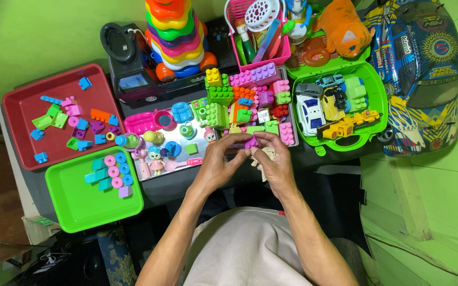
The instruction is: The person picks up small colorful plastic building blocks from a red tray and wipes them with a cloth. They then place the blocks onto a green tray and occasionally attach them to a larger structure on the table.
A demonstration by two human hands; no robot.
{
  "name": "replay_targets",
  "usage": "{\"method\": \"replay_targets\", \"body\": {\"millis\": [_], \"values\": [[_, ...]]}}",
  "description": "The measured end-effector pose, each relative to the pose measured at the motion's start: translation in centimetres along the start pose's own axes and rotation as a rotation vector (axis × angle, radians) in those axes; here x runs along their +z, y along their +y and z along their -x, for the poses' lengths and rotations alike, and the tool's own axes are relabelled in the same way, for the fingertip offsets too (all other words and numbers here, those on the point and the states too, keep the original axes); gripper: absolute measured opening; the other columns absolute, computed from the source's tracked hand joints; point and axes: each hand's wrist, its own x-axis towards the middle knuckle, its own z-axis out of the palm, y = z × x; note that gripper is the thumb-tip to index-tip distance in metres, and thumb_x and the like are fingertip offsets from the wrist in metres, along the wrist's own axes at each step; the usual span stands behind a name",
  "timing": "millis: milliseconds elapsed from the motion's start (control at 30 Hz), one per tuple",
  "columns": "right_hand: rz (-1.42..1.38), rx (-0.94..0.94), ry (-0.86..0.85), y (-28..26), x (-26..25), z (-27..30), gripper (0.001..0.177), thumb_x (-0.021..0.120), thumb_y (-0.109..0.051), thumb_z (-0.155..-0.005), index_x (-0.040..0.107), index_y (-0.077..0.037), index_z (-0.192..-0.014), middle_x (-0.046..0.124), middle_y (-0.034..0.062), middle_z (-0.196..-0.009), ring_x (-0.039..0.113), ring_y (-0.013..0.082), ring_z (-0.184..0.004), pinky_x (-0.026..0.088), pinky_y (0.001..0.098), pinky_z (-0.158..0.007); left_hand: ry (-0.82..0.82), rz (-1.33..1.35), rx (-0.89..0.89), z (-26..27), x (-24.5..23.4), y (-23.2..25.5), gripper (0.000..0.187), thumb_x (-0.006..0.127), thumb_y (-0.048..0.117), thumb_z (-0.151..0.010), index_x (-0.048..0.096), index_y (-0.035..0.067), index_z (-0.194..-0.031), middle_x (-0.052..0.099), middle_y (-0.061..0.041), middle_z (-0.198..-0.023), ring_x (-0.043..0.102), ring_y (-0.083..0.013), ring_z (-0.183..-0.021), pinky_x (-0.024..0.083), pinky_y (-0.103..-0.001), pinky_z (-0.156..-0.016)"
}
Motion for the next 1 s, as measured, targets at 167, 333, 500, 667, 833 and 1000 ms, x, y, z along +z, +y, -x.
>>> {"method": "replay_targets", "body": {"millis": [167, 333, 500, 667, 833, 1000], "values": [[0.001, 0.11, 0.019, -0.1, -1.2, 0.1, 0.044, 0.068, -0.009, -0.091, 0.063, -0.002, -0.134, 0.069, 0.0078, -0.116, 0.064, 0.0082, -0.083, 0.05, 0.0213, -0.063, -0.03, -0.095, 0.01, -1.0, 0.5, -0.8, 0.043, 0.078, 0.009, -0.086, 0.067, 0.001, -0.126, 0.072, -0.014, -0.116, 0.075, -0.0224, -0.1, 0.063, -0.034, -0.089], [0.027, 0.161, 0.035, 0.6, -1.8, -0.6, 0.045, 0.066, -0.01, -0.09, 0.064, -0.003, -0.134, 0.07, 0.0103, -0.123, 0.065, 0.0073, -0.084, 0.052, 0.0215, -0.062, 0.047, -0.227, 0.105, -1.4, 1.9, -0.8, 0.044, 0.076, 0.002, -0.082, 0.065, 0.0, -0.124, 0.07, -0.017, -0.109, 0.074, -0.0283, -0.097, 0.061, -0.037, -0.086], [0.06, 0.125, 0.093, 1.1, -1.6, -1.1, 0.046, 0.066, -0.01, -0.09, 0.063, -0.001, -0.134, 0.069, 0.0127, -0.123, 0.065, 0.0093, -0.084, 0.053, 0.0226, -0.063, 0.116, -0.354, 0.225, -1.6, 2.7, -0.8, 0.038, 0.074, 0.0, -0.084, 0.063, 0.0, -0.121, 0.065, -0.02, -0.102, 0.068, -0.0365, -0.094, 0.054, -0.044, -0.081], [0.07, -0.003, 0.161, 1.3, -1.6, -1.2, 0.038, 0.062, -0.008, -0.091, 0.064, -0.001, -0.128, 0.071, 0.0104, -0.121, 0.068, 0.011, -0.085, 0.053, 0.0232, -0.065, 0.192, -0.476, 0.287, -2.6, 2.2, -1.6, 0.035, 0.075, 0.001, -0.081, 0.065, 0.003, -0.114, 0.068, -0.016, -0.104, 0.065, -0.0346, -0.097, 0.054, -0.045, -0.083], [-0.069, -0.228, 0.425, 0.7, -4.0, -1.9, 0.018, 0.062, -0.004, -0.096, 0.063, -0.001, -0.113, 0.07, 0.0107, -0.108, 0.067, 0.0129, -0.088, 0.057, 0.0251, -0.071, 0.18, -0.564, 0.247, -3.0, 1.9, -2.4, 0.034, 0.074, -0.001, -0.079, 0.067, 0.003, -0.112, 0.069, -0.015, -0.102, 0.063, -0.0344, -0.097, 0.051, -0.046, -0.083], [-0.16, -0.21, 0.497, -0.1, -4.6, -1.7, 0.012, 0.063, -0.004, -0.097, 0.061, -0.004, -0.108, 0.069, 0.0076, -0.1, 0.064, 0.0113, -0.081, 0.052, 0.0237, -0.065, 0.145, -0.646, 0.35, -3.6, 2.8, -3.3, 0.023, 0.072, -0.001, -0.081, 0.064, 0.005, -0.101, 0.069, -0.012, -0.099, 0.061, -0.0327, -0.098, 0.05, -0.045, -0.087]]}}
